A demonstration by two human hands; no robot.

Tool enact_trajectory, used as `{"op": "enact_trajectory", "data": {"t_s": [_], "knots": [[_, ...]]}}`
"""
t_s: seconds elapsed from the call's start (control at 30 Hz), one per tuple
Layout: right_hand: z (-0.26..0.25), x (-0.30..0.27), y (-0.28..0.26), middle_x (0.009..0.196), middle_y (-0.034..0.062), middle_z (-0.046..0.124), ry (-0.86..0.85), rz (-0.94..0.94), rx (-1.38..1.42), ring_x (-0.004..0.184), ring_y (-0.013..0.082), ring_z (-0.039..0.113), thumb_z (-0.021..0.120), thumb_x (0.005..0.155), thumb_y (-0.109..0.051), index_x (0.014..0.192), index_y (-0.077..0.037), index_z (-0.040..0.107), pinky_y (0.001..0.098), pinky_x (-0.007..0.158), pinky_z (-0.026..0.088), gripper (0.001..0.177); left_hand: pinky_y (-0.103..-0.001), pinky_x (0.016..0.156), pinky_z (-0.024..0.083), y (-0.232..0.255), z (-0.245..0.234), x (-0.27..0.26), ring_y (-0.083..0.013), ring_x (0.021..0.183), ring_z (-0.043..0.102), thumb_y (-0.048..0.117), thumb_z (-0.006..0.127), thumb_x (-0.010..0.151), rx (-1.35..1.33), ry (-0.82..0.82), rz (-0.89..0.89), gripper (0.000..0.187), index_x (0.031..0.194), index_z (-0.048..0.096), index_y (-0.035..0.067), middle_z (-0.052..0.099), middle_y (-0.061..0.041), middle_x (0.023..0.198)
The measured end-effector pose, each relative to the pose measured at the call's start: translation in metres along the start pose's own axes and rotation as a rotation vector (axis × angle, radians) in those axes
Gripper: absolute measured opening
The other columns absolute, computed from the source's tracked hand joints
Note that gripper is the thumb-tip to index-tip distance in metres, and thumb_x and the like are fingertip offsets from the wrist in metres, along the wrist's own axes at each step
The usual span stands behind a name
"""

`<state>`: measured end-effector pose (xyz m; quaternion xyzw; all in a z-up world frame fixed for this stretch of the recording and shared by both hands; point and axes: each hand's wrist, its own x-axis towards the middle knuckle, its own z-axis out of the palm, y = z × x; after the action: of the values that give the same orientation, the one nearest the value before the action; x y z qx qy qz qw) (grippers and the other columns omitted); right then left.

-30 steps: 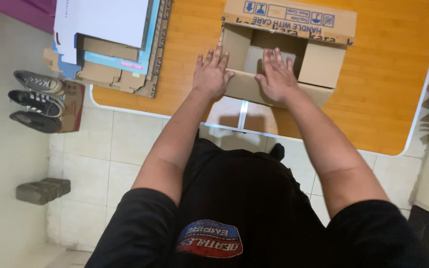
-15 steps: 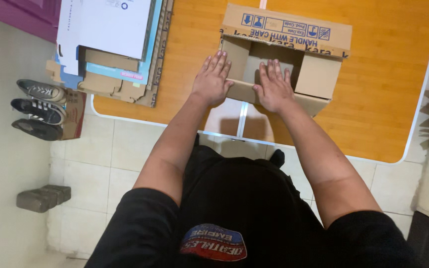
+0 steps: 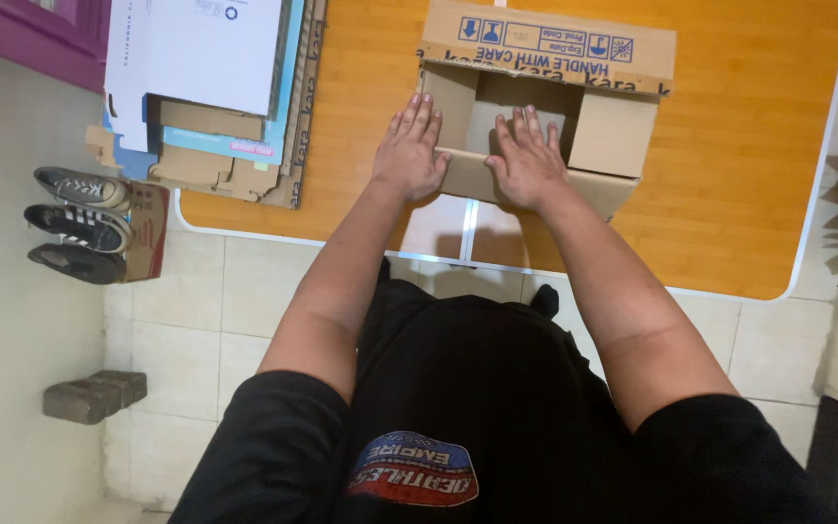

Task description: The person flattens empty cardboard boxes one at a time on a table, pressing the boxes flat with both hands and stacking the flattened cardboard on a pile at the side of the table.

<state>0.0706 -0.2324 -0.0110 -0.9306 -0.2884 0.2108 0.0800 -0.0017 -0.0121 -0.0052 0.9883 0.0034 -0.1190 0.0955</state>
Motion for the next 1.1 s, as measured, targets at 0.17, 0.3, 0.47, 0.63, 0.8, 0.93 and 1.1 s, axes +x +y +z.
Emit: {"op": "enact_trajectory", "data": {"t_s": [0.17, 0.3, 0.47, 0.63, 0.8, 0.93, 1.1], "knots": [[0.0, -0.002, 0.001, 0.171, 0.017, 0.011, 0.006, -0.01, 0.024, 0.158, 0.0307, 0.001, 0.039, 0.104, -0.049, 0.163, -0.01, 0.017, 0.0555, 0.125, 0.002, 0.074, -0.043, 0.128, 0.01, 0.002, 0.0, -0.002, -0.0269, 0.158, 0.005, 0.049, 0.046, 0.099, -0.038, -0.004, 0.007, 0.078, 0.16, 0.029, 0.003, 0.01, -0.014, 0.171], [0.0, 0.0, -0.001, 0.17, 0.0164, 0.011, -0.002, 0.004, 0.023, 0.158, 0.0299, 0.001, 0.038, 0.104, -0.048, 0.163, -0.01, 0.017, 0.0549, 0.125, 0.002, 0.074, -0.044, 0.126, 0.01, 0.002, 0.0, 0.0, -0.0284, 0.157, 0.005, 0.052, 0.045, 0.1, -0.016, 0.012, 0.012, 0.08, 0.159, 0.028, 0.001, 0.01, -0.016, 0.17], [0.003, 0.002, 0.001, 0.17, 0.0187, 0.012, 0.01, -0.005, 0.017, 0.158, 0.0323, 0.001, 0.038, 0.104, -0.047, 0.163, -0.008, 0.019, 0.056, 0.125, 0.004, 0.073, -0.044, 0.128, 0.011, 0.005, 0.004, 0.001, -0.0275, 0.158, 0.006, 0.051, 0.047, 0.102, -0.047, 0.034, -0.018, 0.076, 0.159, 0.031, 0.003, 0.012, -0.014, 0.171], [0.008, 0.001, 0.003, 0.17, 0.0201, 0.012, 0.027, -0.008, 0.017, 0.158, 0.0339, 0.002, 0.038, 0.105, -0.048, 0.162, -0.006, 0.019, 0.0559, 0.125, 0.005, 0.073, -0.044, 0.128, 0.012, 0.01, 0.007, -0.001, -0.0264, 0.158, 0.006, 0.048, 0.049, 0.102, -0.074, 0.049, -0.057, 0.072, 0.158, 0.034, 0.006, 0.012, -0.012, 0.171], [0.006, 0.004, 0.003, 0.171, 0.0197, 0.011, 0.017, -0.006, -0.01, 0.159, 0.0326, 0.002, 0.038, 0.105, -0.048, 0.162, -0.006, 0.019, 0.0555, 0.125, 0.004, 0.073, -0.043, 0.128, 0.012, 0.005, 0.009, 0.003, -0.0283, 0.159, 0.005, 0.048, 0.048, 0.104, -0.074, 0.031, -0.041, 0.073, 0.159, 0.033, 0.004, 0.01, -0.014, 0.172], [-0.004, 0.002, -0.001, 0.17, 0.0169, 0.01, -0.008, 0.001, 0.008, 0.158, 0.0307, 0.001, 0.038, 0.104, -0.047, 0.163, -0.01, 0.017, 0.0549, 0.125, 0.003, 0.073, -0.043, 0.125, 0.012, -0.005, 0.003, 0.009, -0.0302, 0.157, 0.004, 0.044, 0.044, 0.104, -0.114, -0.018, 0.028, 0.07, 0.159, 0.029, 0.003, 0.008, -0.015, 0.17], [-0.005, 0.0, -0.003, 0.171, 0.0147, 0.007, -0.048, 0.031, 0.025, 0.159, 0.0291, -0.001, 0.038, 0.102, -0.051, 0.163, -0.014, 0.016, 0.0532, 0.126, 0.001, 0.075, -0.043, 0.127, 0.011, -0.016, 0.003, 0.004, -0.0263, 0.158, 0.007, 0.039, 0.04, 0.106, -0.116, -0.03, 0.064, 0.063, 0.16, 0.031, 0.007, 0.01, -0.01, 0.171]]}}
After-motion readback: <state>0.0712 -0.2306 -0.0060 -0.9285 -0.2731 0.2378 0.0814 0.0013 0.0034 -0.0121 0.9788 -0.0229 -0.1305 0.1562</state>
